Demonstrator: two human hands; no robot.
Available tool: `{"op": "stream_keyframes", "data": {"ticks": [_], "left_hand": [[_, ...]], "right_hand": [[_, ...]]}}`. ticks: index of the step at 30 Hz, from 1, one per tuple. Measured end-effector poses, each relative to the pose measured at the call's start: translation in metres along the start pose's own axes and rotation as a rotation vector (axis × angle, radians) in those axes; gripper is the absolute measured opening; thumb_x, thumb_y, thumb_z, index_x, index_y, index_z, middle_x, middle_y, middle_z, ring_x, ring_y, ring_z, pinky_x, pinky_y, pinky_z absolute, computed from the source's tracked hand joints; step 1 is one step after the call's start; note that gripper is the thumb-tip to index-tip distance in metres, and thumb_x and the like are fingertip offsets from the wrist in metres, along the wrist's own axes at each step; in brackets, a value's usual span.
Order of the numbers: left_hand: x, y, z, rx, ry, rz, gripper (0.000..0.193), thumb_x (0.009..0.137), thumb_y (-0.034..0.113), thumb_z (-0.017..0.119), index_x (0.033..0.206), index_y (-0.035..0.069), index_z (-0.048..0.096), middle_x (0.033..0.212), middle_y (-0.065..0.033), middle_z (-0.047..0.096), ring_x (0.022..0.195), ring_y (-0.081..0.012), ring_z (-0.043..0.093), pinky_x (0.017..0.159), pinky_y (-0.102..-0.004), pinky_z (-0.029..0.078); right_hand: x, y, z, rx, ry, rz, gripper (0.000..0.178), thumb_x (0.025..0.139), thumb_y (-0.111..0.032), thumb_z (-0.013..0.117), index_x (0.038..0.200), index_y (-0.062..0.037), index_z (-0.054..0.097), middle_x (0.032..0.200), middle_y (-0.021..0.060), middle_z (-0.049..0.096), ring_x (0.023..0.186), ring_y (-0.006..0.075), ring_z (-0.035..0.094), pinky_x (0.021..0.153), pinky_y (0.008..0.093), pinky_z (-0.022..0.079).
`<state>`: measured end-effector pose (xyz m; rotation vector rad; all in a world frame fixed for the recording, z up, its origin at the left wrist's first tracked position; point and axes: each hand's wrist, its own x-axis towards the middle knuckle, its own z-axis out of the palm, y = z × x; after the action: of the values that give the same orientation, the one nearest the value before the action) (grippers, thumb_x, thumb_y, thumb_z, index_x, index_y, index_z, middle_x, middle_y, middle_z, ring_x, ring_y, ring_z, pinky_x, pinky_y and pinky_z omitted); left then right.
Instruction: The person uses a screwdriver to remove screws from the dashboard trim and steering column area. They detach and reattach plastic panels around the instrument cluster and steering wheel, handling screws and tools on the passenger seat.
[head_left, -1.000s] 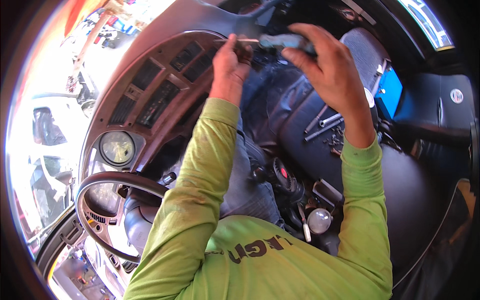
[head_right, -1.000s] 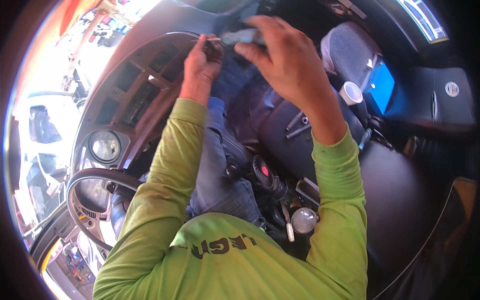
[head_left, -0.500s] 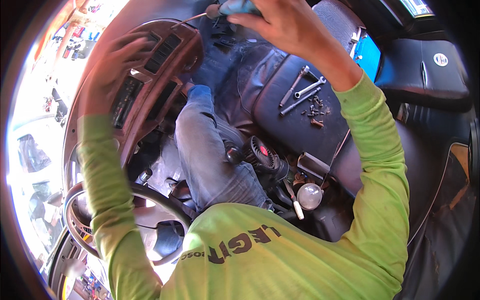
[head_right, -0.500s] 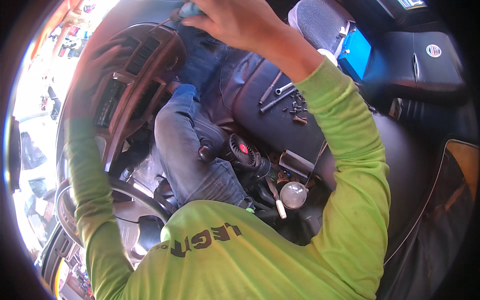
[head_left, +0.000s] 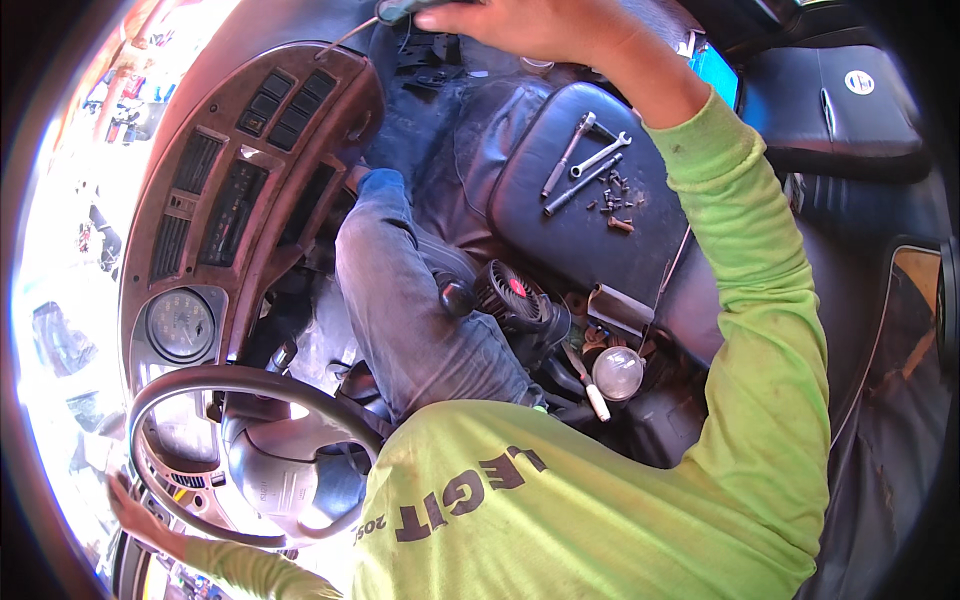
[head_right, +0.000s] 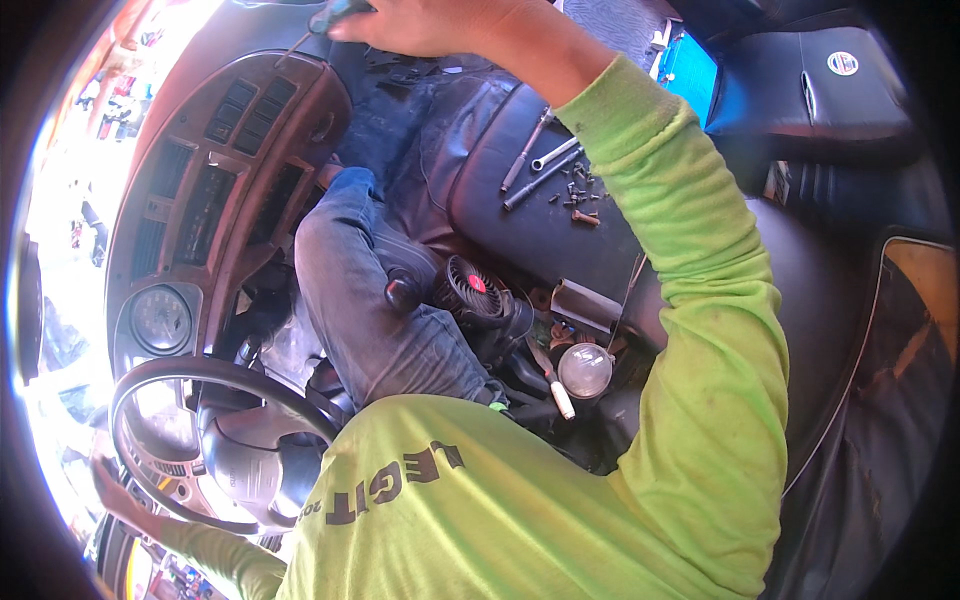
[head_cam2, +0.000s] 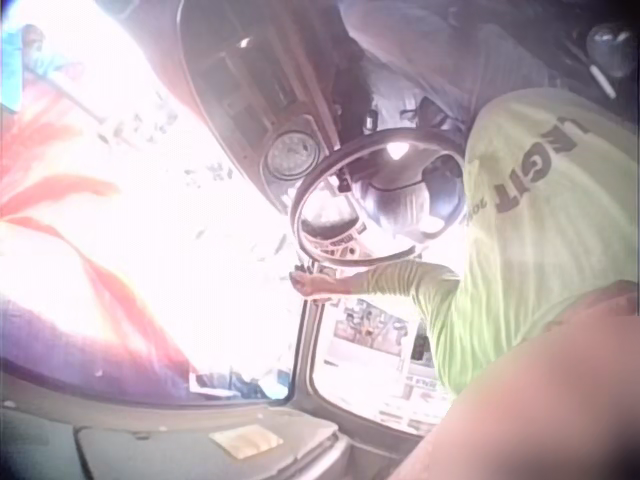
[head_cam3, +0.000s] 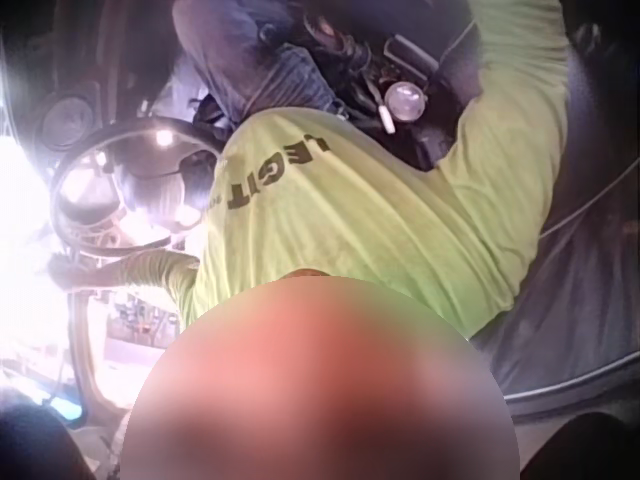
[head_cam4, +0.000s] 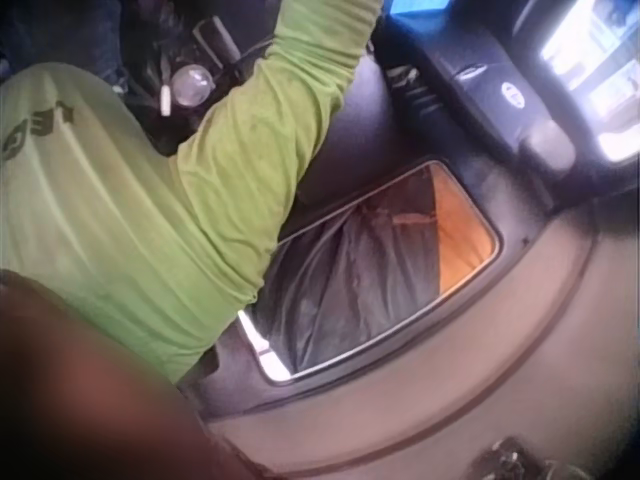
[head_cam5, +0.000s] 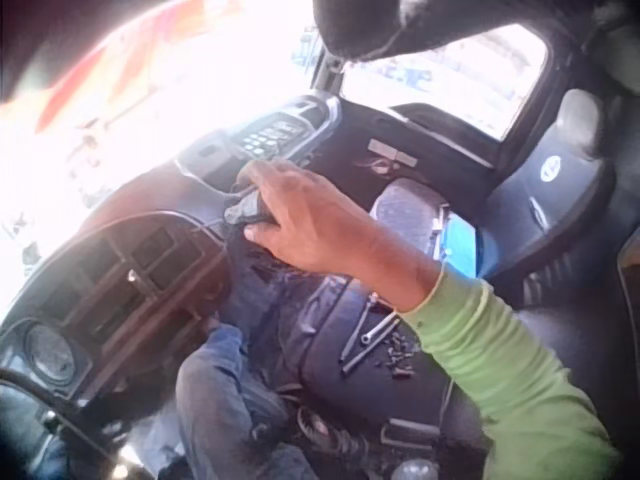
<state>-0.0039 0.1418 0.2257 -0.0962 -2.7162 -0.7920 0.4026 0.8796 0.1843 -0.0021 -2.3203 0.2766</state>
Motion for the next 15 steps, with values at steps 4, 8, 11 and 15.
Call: {"op": "stream_keyframes", "data": {"ticks": [4, 8, 11, 15], "left_hand": [[-0.054, -0.103, -0.019, 0.118, 0.041, 0.134, 0.046, 0.106, 0.043, 0.061, 0.118, 0.000, 0.074, 0.096, -0.0097, 0.076, 0.084, -0.0212, 0.070, 0.077, -0.0369, 0.057], [-0.112, -0.109, -0.004, -0.074, 0.025, -0.191, 0.046, 0.106, 0.044, 0.062, 0.117, 0.001, 0.074, 0.093, -0.0085, 0.074, 0.081, -0.0199, 0.068, 0.074, -0.0360, 0.055], [-0.129, -0.111, -0.008, -0.123, 0.016, -0.281, 0.045, 0.105, 0.044, 0.062, 0.116, 0.002, 0.074, 0.091, -0.0076, 0.072, 0.079, -0.0189, 0.066, 0.073, -0.0352, 0.053], [-0.131, -0.112, -0.008, -0.164, 0.007, -0.318, 0.044, 0.105, 0.044, 0.063, 0.115, 0.002, 0.073, 0.088, -0.0064, 0.070, 0.077, -0.0176, 0.064, 0.070, -0.0342, 0.051]], "right_hand": [[0.011, -0.004, -0.002, -0.030, -0.205, 0.139, 0.034, 0.089, -0.016, 0.075, 0.113, 0.0029, 0.060, 0.101, 0.0264, 0.071, 0.095, 0.0456, 0.070, 0.079, 0.0519, 0.054], [0.014, -0.010, -0.002, -0.011, -0.230, 0.195, 0.029, 0.092, -0.021, 0.071, 0.106, 0.0026, 0.061, 0.098, 0.0254, 0.072, 0.093, 0.0452, 0.070, 0.077, 0.0513, 0.054], [0.012, -0.008, -0.002, -0.131, -0.254, -0.002, 0.031, 0.095, -0.025, 0.069, 0.105, 0.0034, 0.063, 0.092, 0.0269, 0.071, 0.088, 0.0448, 0.071, 0.075, 0.0518, 0.055], [0.007, -0.008, 0.010, -0.079, -0.165, 0.332, 0.030, 0.096, -0.026, 0.068, 0.109, 0.0012, 0.065, 0.093, 0.0275, 0.071, 0.091, 0.0452, 0.070, 0.079, 0.0517, 0.055]]}}
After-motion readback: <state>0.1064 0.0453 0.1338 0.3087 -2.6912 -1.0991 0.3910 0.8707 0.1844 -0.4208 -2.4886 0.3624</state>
